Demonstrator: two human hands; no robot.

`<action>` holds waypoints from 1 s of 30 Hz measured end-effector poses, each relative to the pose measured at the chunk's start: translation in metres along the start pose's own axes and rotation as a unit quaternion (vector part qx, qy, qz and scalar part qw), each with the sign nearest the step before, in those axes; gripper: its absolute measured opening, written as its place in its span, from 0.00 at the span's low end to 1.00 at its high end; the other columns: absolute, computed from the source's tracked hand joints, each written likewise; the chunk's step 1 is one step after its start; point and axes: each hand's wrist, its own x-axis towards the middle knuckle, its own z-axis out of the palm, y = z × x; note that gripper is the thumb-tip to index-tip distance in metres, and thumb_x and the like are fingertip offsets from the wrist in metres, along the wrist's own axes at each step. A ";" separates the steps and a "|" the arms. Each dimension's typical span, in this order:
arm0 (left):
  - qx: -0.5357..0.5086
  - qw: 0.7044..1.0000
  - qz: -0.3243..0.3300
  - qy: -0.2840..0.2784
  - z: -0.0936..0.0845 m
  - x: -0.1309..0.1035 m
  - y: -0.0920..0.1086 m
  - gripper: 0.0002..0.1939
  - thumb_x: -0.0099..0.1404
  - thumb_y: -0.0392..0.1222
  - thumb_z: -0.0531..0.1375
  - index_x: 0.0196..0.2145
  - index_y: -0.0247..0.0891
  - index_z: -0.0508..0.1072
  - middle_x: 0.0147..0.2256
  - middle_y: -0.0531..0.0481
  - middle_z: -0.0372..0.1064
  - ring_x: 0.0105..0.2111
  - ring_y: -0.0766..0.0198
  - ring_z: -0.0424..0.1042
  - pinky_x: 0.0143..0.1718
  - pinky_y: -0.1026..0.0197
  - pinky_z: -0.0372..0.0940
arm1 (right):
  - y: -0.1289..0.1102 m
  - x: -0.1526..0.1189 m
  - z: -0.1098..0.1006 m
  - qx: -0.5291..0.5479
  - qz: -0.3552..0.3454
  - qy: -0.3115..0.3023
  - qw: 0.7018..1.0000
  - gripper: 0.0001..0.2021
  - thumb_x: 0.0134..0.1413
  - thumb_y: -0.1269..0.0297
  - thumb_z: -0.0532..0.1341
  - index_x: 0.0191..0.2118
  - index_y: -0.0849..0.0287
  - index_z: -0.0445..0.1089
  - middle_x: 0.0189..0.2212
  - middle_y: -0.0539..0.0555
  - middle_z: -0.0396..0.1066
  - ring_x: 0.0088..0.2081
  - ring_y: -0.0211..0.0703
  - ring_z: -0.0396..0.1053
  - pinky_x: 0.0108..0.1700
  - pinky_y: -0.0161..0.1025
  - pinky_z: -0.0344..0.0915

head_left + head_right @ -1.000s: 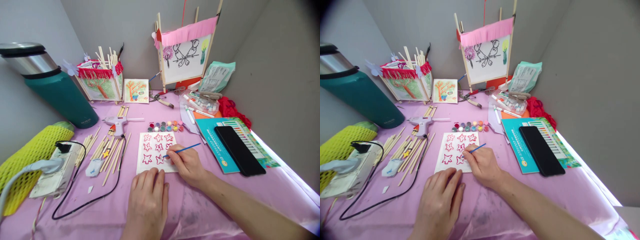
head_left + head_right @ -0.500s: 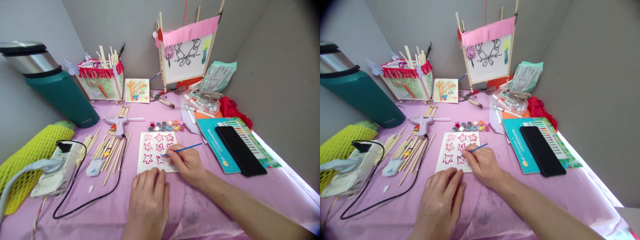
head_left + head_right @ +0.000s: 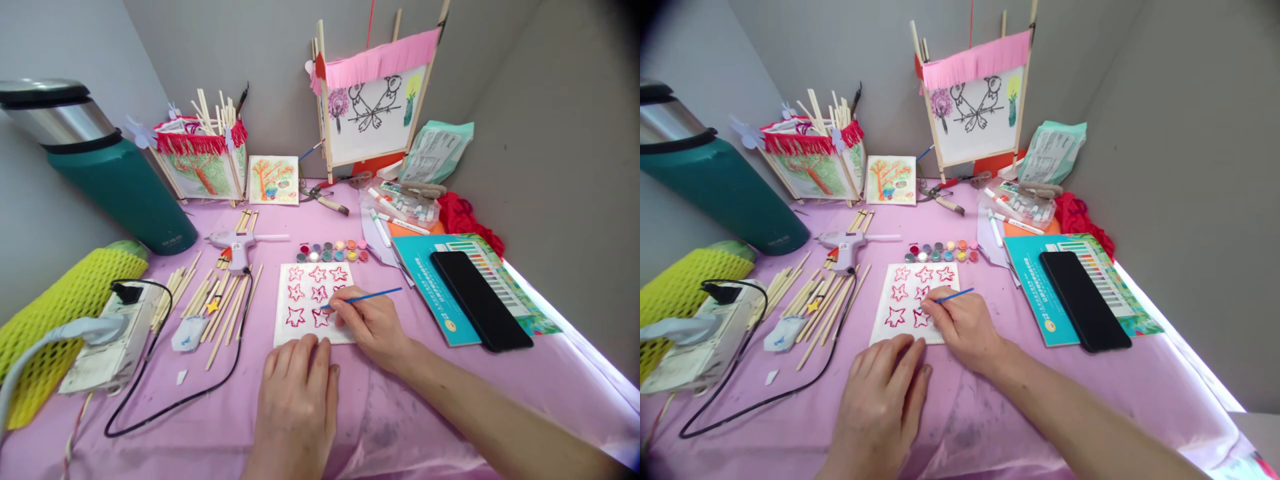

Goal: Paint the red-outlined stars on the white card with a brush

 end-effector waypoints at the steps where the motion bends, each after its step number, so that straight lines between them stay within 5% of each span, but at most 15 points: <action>1: 0.000 1.000 -0.001 -0.001 0.000 0.000 0.000 0.15 0.62 0.34 0.57 0.48 0.33 0.69 0.43 0.42 0.68 0.41 0.56 0.65 0.41 0.51 0.61 | 0.000 0.000 0.000 0.002 0.000 -0.002 1.000 0.15 0.64 0.66 0.51 0.27 0.59 0.67 0.25 0.51 0.72 0.26 0.35 0.69 0.30 0.32 0.62; 30: 0.003 1.000 -0.002 -0.005 -0.002 0.001 0.001 0.15 0.62 0.34 0.57 0.47 0.34 0.69 0.43 0.43 0.68 0.40 0.56 0.65 0.41 0.51 0.61 | -0.001 -0.003 -0.003 0.002 -0.005 -0.011 1.000 0.15 0.64 0.66 0.51 0.28 0.59 0.69 0.25 0.52 0.73 0.25 0.35 0.70 0.29 0.32 0.64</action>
